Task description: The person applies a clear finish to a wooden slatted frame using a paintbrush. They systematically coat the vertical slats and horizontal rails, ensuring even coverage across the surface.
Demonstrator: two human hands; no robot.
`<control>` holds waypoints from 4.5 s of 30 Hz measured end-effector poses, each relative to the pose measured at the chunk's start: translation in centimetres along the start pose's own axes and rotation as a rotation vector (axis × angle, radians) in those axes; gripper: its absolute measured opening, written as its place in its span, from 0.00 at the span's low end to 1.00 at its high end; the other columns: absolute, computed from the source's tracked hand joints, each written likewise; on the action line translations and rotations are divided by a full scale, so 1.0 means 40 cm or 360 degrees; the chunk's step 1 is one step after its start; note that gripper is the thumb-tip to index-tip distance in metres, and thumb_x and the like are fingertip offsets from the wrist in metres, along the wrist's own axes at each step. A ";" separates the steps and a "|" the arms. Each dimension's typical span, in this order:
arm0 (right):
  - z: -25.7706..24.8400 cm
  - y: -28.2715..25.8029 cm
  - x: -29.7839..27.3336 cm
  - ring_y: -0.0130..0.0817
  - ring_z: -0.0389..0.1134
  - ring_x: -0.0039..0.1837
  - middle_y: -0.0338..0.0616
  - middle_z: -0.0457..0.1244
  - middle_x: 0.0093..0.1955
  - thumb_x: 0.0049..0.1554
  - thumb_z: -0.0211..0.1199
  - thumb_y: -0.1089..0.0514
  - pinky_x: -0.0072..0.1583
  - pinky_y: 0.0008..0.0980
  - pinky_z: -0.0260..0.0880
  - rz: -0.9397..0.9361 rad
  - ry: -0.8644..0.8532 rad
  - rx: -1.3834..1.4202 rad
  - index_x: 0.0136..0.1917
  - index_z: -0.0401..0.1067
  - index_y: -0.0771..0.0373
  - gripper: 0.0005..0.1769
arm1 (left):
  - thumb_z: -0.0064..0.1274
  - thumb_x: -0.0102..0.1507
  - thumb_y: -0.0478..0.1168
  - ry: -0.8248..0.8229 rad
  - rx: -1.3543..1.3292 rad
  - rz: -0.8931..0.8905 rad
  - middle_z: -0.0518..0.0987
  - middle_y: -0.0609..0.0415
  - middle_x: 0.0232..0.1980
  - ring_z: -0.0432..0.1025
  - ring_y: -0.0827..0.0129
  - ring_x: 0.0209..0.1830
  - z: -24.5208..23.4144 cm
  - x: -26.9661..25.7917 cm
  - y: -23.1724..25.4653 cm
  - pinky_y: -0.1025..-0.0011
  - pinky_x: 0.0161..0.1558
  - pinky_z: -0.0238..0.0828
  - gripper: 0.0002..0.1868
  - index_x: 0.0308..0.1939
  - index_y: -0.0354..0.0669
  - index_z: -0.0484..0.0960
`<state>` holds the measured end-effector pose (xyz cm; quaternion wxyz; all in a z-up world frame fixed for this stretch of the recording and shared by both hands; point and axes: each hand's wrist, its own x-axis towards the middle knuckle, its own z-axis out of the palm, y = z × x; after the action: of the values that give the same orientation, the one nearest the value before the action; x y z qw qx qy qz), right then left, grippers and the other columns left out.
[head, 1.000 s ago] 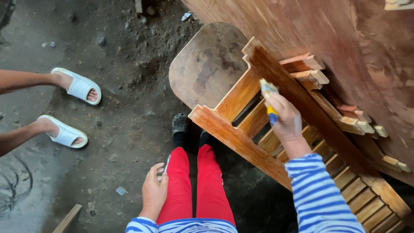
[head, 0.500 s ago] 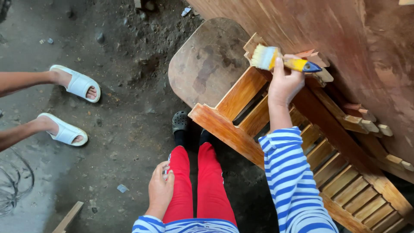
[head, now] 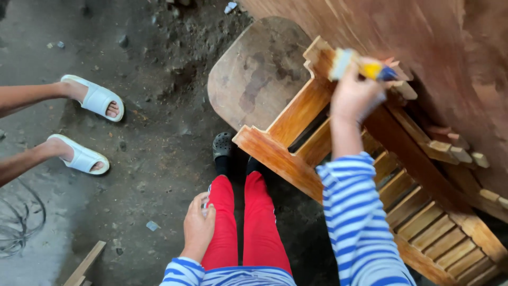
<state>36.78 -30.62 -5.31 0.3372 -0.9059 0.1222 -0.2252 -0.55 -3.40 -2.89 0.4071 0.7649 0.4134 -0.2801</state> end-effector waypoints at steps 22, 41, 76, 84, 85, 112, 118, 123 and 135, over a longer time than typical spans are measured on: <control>0.027 0.068 -0.048 0.43 0.79 0.41 0.48 0.75 0.38 0.50 0.71 0.53 0.44 0.41 0.75 0.0211 0.0410 -0.0364 0.41 0.84 0.59 0.09 | 0.50 0.60 0.39 0.0055 0.0131 0.0000 0.80 0.55 0.57 0.80 0.66 0.38 -0.006 0.052 0.013 0.64 0.51 0.74 0.21 0.58 0.54 0.78; -0.249 -0.123 -0.382 0.50 0.74 0.53 0.50 0.72 0.51 0.53 0.73 0.65 0.57 0.43 0.74 -0.0417 -0.0984 0.0475 0.49 0.79 0.62 0.09 | 0.52 0.61 0.36 0.0014 0.0105 -0.0062 0.79 0.52 0.55 0.82 0.58 0.48 -0.039 0.057 -0.007 0.64 0.48 0.81 0.19 0.56 0.57 0.79; -0.157 -0.126 -0.531 0.44 0.75 0.48 0.48 0.72 0.43 0.50 0.75 0.63 0.54 0.38 0.74 0.0632 -0.0264 0.0266 0.46 0.78 0.57 0.10 | 0.55 0.60 0.36 0.0045 0.0275 0.0268 0.80 0.49 0.50 0.81 0.52 0.44 -0.064 0.103 -0.001 0.60 0.47 0.80 0.16 0.52 0.54 0.81; -0.305 0.057 -0.606 0.48 0.73 0.47 0.49 0.71 0.43 0.49 0.77 0.63 0.52 0.37 0.73 0.0627 0.0063 -0.0355 0.46 0.79 0.57 0.12 | 0.53 0.61 0.38 -0.0044 0.0299 0.0122 0.80 0.56 0.54 0.81 0.60 0.47 -0.107 0.096 0.059 0.63 0.50 0.79 0.17 0.54 0.58 0.81; -0.300 0.015 -0.594 0.48 0.73 0.47 0.49 0.71 0.43 0.49 0.77 0.63 0.52 0.37 0.73 0.0632 0.0065 -0.0357 0.46 0.79 0.57 0.12 | 0.53 0.61 0.38 -0.0047 0.0304 0.0123 0.80 0.56 0.54 0.81 0.60 0.47 -0.110 0.095 0.062 0.63 0.50 0.79 0.17 0.54 0.58 0.81; -0.328 -0.095 -0.680 0.51 0.73 0.45 0.49 0.68 0.41 0.47 0.75 0.71 0.48 0.39 0.72 0.0573 0.0276 -0.0581 0.41 0.73 0.61 0.13 | 0.52 0.61 0.37 -0.0139 0.0485 0.0331 0.79 0.54 0.53 0.80 0.56 0.46 -0.128 0.154 0.082 0.60 0.51 0.78 0.17 0.54 0.58 0.81; -0.189 -0.260 -0.633 0.41 0.75 0.49 0.41 0.71 0.45 0.48 0.73 0.71 0.54 0.34 0.75 0.0499 0.0125 0.0134 0.42 0.77 0.59 0.11 | 0.53 0.60 0.39 -0.0156 0.0561 0.0397 0.78 0.56 0.52 0.80 0.58 0.45 -0.127 0.154 0.068 0.61 0.52 0.76 0.18 0.54 0.60 0.81; -0.287 -0.053 -0.715 0.43 0.73 0.47 0.48 0.69 0.42 0.47 0.69 0.72 0.54 0.38 0.72 0.0832 0.0252 -0.0063 0.42 0.74 0.62 0.10 | 0.54 0.60 0.39 -0.0080 0.0631 0.0475 0.78 0.57 0.51 0.80 0.58 0.44 -0.106 0.169 0.054 0.61 0.51 0.76 0.18 0.54 0.62 0.81; -0.554 0.210 -0.793 0.53 0.72 0.43 0.53 0.66 0.38 0.48 0.72 0.73 0.50 0.37 0.74 0.0633 0.0547 -0.0790 0.41 0.72 0.68 0.11 | 0.55 0.60 0.40 -0.0224 0.0688 0.0393 0.79 0.57 0.52 0.79 0.59 0.49 0.004 0.063 0.040 0.67 0.51 0.78 0.18 0.53 0.63 0.81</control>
<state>-2.22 -37.35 -6.35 0.1187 -0.8676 0.4019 -0.2676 2.05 -3.04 -4.26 0.2930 0.8573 0.2181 -0.3627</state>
